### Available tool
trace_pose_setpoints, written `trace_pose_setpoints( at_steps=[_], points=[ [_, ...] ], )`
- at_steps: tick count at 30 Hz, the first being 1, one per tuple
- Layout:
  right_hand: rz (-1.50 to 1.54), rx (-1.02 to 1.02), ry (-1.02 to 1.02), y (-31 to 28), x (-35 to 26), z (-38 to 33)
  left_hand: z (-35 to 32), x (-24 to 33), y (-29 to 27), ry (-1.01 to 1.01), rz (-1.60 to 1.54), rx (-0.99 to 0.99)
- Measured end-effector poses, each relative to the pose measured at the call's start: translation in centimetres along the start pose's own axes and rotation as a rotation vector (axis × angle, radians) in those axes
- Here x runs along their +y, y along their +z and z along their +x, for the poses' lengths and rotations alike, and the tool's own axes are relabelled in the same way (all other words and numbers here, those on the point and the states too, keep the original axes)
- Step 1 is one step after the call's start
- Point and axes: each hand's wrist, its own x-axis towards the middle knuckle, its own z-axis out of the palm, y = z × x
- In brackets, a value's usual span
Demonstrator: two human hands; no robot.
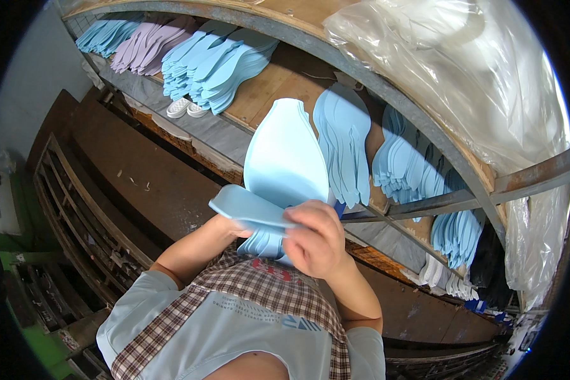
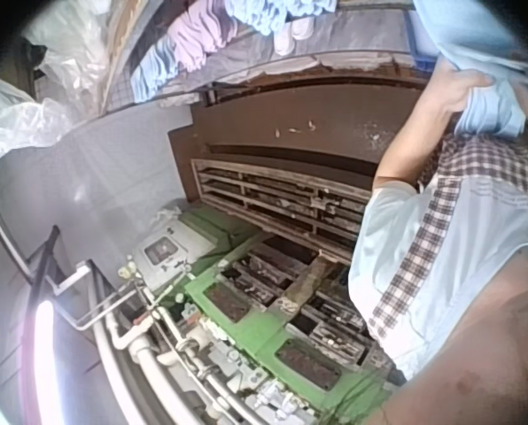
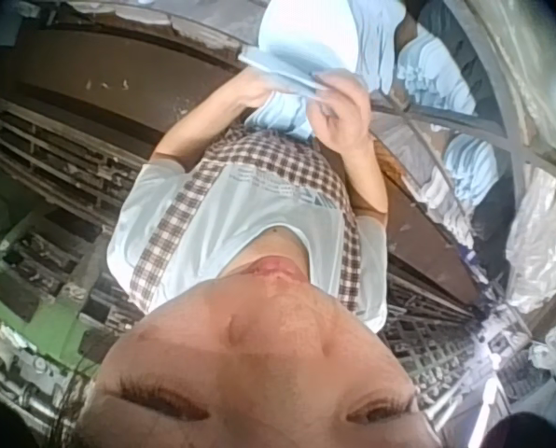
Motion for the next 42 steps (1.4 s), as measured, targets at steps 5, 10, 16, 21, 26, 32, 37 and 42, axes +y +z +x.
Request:
trace_pose_setpoints(
  at_steps=[5, 10, 16, 21, 26, 32, 37, 42],
  points=[
    [-0.096, -0.106, 0.061, -0.6, -0.3, 0.4, -0.1, -0.2, -0.1, -0.035, 0.007, -0.017],
    [-0.176, -0.054, 0.228, -0.6, 0.2, 1.5, -0.3, 0.0, 0.2, 0.029, 0.172, -0.051],
    [-0.155, -0.086, 0.275, -0.6, 0.0, 1.6, -0.4, 0.0, 0.4, 0.018, 0.171, -0.055],
    [-0.058, -0.029, 0.540, -0.1, 0.6, 0.9, -0.5, -0.1, 1.1, -0.014, 0.109, 0.009],
    [0.026, 0.073, 0.662, 0.6, 1.9, 0.2, -0.4, 0.0, 1.8, -0.066, -0.022, 0.079],
    [0.030, 0.100, 0.685, 1.0, 2.4, -0.1, -0.3, 0.0, 2.0, -0.097, -0.068, 0.111],
    [-0.012, 0.099, 0.676, 1.0, 2.2, -0.1, -0.3, 0.1, 2.1, -0.089, -0.064, 0.089],
    [-0.156, 0.074, 0.663, 1.0, 2.2, -0.4, -0.3, 0.1, 2.2, -0.084, -0.054, 0.102]
  ],
)
